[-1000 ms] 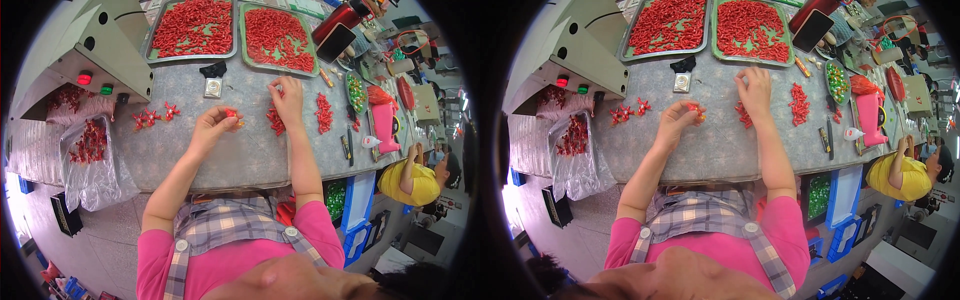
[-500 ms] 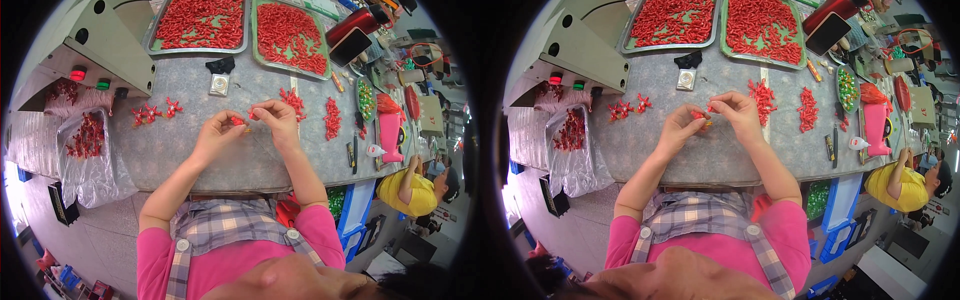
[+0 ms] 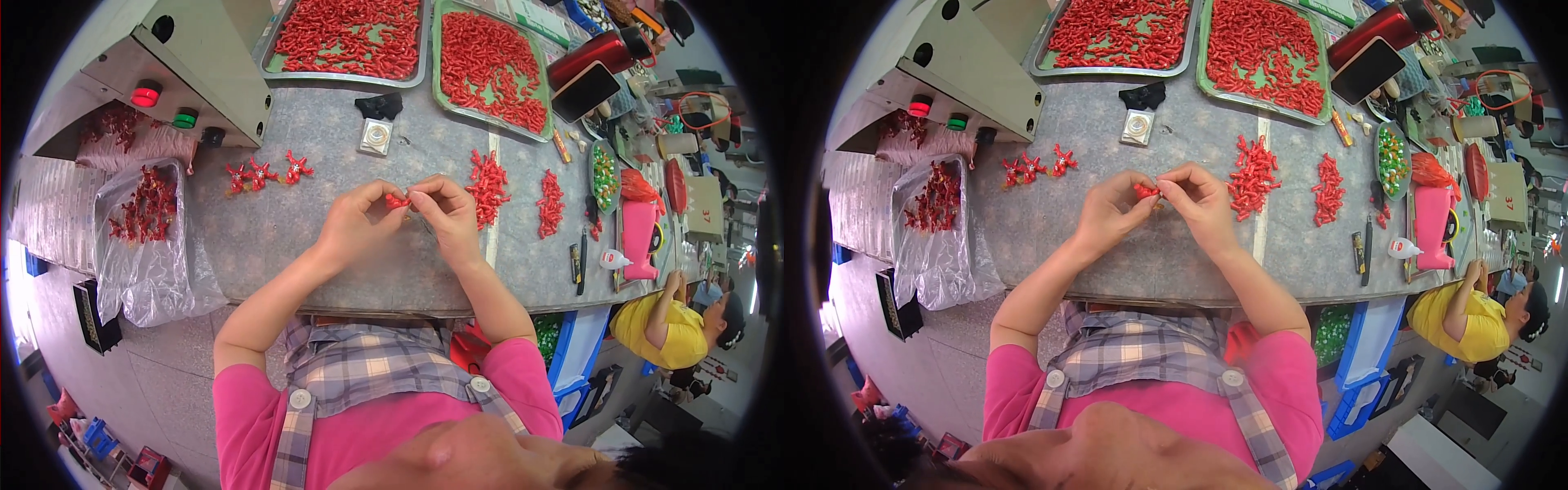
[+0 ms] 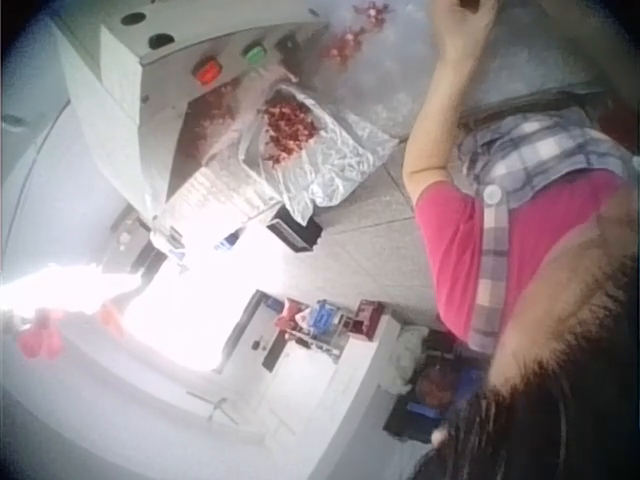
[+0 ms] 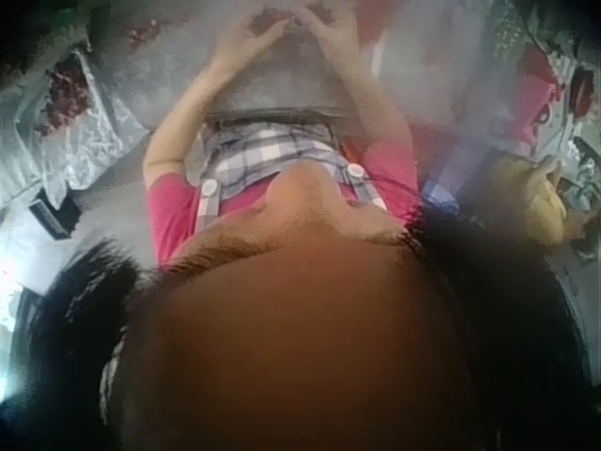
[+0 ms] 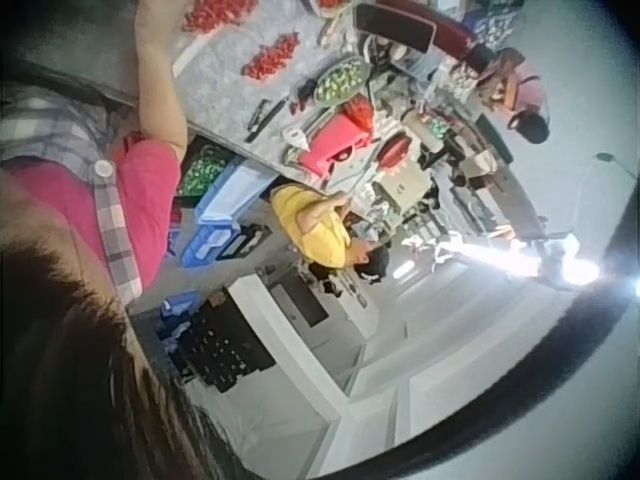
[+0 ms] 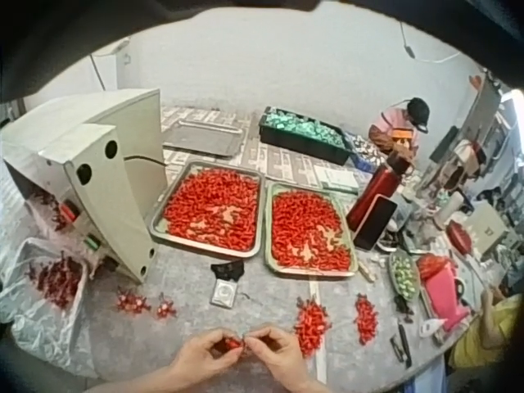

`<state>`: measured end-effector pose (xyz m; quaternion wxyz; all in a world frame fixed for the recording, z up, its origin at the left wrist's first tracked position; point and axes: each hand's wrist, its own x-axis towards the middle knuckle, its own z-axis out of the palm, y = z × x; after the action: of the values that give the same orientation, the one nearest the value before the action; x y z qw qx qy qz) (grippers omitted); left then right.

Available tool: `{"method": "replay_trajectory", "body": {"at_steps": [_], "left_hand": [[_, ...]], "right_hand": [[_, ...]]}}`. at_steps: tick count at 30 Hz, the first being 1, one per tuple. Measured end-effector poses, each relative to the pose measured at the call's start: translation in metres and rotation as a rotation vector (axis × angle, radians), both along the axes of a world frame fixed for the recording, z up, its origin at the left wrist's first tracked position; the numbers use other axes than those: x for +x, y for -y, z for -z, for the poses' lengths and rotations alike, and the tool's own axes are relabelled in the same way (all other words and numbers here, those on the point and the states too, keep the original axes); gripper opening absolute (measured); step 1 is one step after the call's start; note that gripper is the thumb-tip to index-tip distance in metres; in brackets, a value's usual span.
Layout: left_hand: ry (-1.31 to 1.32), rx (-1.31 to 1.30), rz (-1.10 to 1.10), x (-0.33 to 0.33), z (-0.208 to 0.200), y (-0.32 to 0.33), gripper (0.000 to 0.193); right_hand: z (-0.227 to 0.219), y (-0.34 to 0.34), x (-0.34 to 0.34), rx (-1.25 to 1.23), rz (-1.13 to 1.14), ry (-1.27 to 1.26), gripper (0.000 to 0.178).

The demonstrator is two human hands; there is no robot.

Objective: The person assembles small red plastic toy components into finished toy units by hand.

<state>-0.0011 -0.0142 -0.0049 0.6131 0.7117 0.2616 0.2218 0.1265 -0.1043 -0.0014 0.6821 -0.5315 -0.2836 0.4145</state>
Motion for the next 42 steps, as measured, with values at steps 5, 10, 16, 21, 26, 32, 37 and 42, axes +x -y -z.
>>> {"method": "replay_trajectory", "body": {"at_steps": [5,10,16,21,26,32,37,42], "left_hand": [[0.002,-0.606,0.261,-0.013,-0.012,-0.025,0.016],[0.019,-0.784,0.455,-0.018,-0.009,-0.03,0.018],[0.069,-0.892,0.423,-0.018,-0.004,-0.031,0.016],[0.098,-0.644,0.224,-0.021,-0.002,-0.027,0.026],[0.077,-0.634,0.194,-0.024,0.003,-0.03,0.028],[0.103,-0.668,0.151,-0.022,0.001,-0.035,0.035],[0.163,-0.68,0.212,-0.024,0.003,-0.04,0.039],[0.176,-0.675,0.225,-0.024,0.003,-0.04,0.041]], "right_hand": [[-0.029,0.001,0.015,-0.013,-0.303,0.732,0.015],[-0.038,-0.002,0.02,-0.042,-0.44,0.751,0.013],[-0.042,-0.017,0.028,-0.001,-0.484,0.765,0.01],[-0.043,-0.029,0.037,-0.049,-0.351,0.773,0.01],[-0.04,-0.047,0.039,-0.124,-0.293,0.947,0.009],[-0.024,-0.091,0.046,-0.107,-0.297,1.39,0.009],[-0.019,-0.107,0.04,-0.103,-0.362,1.604,0.008],[-0.023,-0.109,0.039,-0.135,-0.382,1.694,0.008]]}}
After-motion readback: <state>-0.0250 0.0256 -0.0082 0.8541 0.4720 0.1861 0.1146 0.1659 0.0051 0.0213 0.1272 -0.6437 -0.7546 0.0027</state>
